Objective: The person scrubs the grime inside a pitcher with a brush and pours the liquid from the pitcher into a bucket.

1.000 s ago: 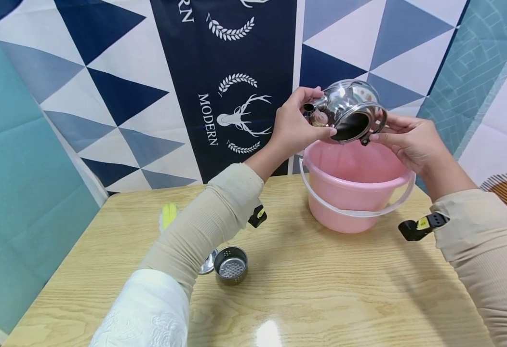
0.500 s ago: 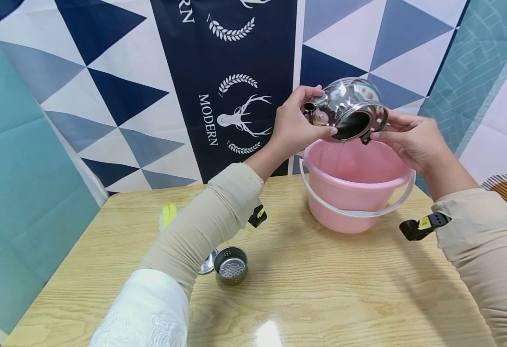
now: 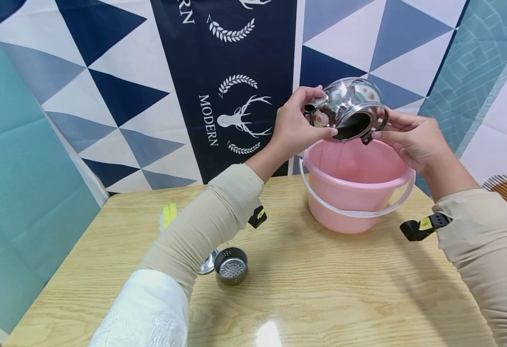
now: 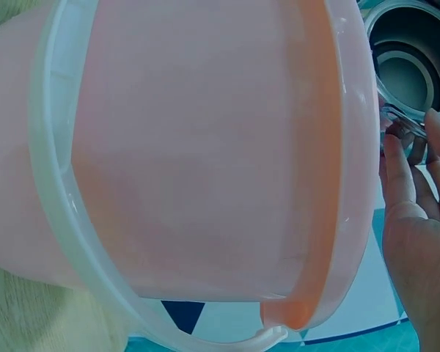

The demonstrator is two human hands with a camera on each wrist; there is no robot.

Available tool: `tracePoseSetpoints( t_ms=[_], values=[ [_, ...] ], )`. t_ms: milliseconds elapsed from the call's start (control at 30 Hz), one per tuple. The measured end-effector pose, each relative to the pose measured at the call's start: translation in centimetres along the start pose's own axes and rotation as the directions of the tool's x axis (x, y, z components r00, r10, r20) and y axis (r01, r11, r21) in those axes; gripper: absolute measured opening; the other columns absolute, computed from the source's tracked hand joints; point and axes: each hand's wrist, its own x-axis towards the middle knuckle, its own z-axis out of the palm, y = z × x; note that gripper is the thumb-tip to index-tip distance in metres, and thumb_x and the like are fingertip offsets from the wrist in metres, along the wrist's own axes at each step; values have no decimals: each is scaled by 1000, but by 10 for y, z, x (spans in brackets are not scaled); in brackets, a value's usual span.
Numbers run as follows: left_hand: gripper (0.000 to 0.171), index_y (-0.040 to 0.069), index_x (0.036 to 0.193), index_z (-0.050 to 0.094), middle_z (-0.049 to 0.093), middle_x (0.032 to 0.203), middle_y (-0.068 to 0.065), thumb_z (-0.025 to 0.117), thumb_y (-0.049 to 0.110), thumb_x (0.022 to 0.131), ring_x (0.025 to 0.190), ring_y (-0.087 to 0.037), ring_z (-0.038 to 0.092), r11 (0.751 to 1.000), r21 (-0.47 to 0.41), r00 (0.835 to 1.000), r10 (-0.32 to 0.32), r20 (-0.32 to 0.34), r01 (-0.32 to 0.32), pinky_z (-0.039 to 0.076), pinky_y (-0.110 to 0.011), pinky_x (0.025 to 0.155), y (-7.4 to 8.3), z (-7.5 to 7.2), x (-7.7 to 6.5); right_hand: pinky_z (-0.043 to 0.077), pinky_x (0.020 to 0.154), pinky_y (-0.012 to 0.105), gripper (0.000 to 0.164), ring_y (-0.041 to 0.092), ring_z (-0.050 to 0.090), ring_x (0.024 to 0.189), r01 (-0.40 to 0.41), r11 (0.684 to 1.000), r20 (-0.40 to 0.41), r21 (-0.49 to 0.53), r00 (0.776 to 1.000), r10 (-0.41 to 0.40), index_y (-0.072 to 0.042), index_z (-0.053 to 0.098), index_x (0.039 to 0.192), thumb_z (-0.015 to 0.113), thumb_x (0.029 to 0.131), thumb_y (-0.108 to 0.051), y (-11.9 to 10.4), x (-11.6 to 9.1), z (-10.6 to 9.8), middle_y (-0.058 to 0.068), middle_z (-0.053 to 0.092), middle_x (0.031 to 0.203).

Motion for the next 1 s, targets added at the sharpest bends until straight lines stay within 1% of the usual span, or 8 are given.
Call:
tracePoseSetpoints(
  t_ms=[133,267,467,633,1000],
  values=[
    [65,9,122,51,52,142,8,88,3,69,123,7,46,1000,4,1000,7,-8,-7,42,-9,91,0,0,0,57,71,32,52,16,71,91,11,1000,9,9,1000,-11,-8,68,124,65,81,21,0,1,0,7,73,104],
    [65,9,122,51,52,143,8,88,3,69,122,8,45,1000,3,1000,12,-7,-12,43,-9,91,0,1,0,57,71,30,52,16,71,90,25,999,18,25,1000,-26,-7,68,123,63,81,23,-1,2,-1,7,74,101],
    [65,9,122,52,51,143,8,88,4,68,122,9,44,999,21,999,31,-9,-31,43,-9,90,-1,2,-1,58,69,30,50,17,72,87,22,1000,4,2,1000,-22,-8,70,120,65,80,22,-2,1,-2,6,74,98],
    [66,8,122,52,51,143,8,88,4,68,122,9,44,999,26,999,41,-14,-40,43,-9,89,-1,2,0,58,70,31,49,17,71,88,33,999,11,18,999,-33,-6,71,119,64,80,23,-3,2,-2,7,74,98],
    [66,8,122,52,51,143,8,88,5,68,120,8,46,996,61,998,62,-26,-60,44,-9,87,0,0,0,57,72,29,53,15,71,90,55,998,17,28,998,-55,-7,68,123,64,79,24,-4,2,1,7,74,99]
  ],
)
